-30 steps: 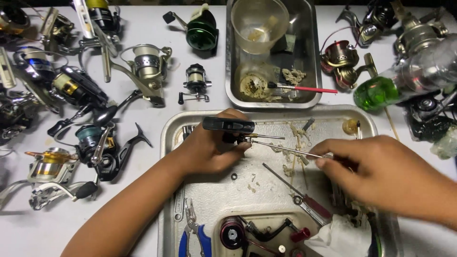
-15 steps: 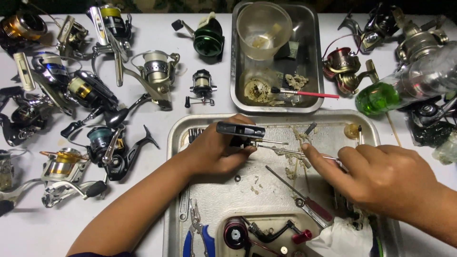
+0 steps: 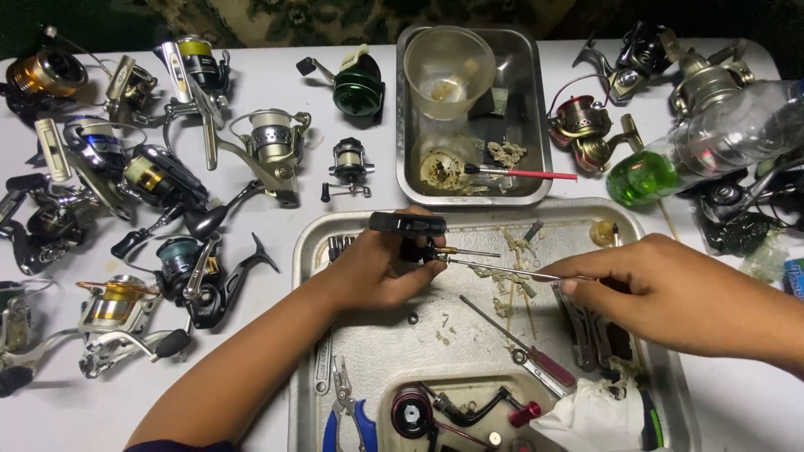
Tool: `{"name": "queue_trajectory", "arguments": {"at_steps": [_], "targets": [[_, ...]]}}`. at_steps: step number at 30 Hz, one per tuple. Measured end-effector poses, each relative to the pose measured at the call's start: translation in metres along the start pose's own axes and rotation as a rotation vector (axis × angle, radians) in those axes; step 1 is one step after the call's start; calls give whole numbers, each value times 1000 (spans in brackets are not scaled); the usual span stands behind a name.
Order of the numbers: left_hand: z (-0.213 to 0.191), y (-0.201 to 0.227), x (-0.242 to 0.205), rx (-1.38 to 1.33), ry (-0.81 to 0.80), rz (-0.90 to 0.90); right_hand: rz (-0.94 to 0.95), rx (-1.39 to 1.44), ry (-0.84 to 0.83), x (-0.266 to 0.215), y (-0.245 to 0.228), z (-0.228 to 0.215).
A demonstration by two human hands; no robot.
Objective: Disassembling and cleaning internal components of a fishing reel on a workbench
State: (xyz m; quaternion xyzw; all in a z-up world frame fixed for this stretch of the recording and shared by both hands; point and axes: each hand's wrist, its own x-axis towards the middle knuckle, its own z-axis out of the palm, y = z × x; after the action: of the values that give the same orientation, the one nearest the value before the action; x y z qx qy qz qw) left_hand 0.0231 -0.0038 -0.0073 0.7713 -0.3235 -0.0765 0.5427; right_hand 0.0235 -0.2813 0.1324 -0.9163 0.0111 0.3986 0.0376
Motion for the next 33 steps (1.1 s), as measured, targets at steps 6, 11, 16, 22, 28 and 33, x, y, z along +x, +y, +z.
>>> {"name": "queue_trajectory", "arguments": {"at_steps": [6, 11, 16, 22, 28, 33], "targets": [[3, -8, 0, 39, -56, -30, 8, -43, -22, -1, 14, 3], [2, -6, -1, 26, 0, 10, 12, 34, -18, -8, 11, 0], [2, -5, 0, -4, 8, 30, -7, 57, -12, -11, 11, -2], [1, -4, 0, 4, -1, 67, 116, 260, -83, -10, 6, -7], [-4, -1, -4, -39, 74, -12, 34, 26, -38, -5, 4, -10], [-4, -5, -4, 2, -29, 62, -1, 352, -264, 14, 25, -11]]}}
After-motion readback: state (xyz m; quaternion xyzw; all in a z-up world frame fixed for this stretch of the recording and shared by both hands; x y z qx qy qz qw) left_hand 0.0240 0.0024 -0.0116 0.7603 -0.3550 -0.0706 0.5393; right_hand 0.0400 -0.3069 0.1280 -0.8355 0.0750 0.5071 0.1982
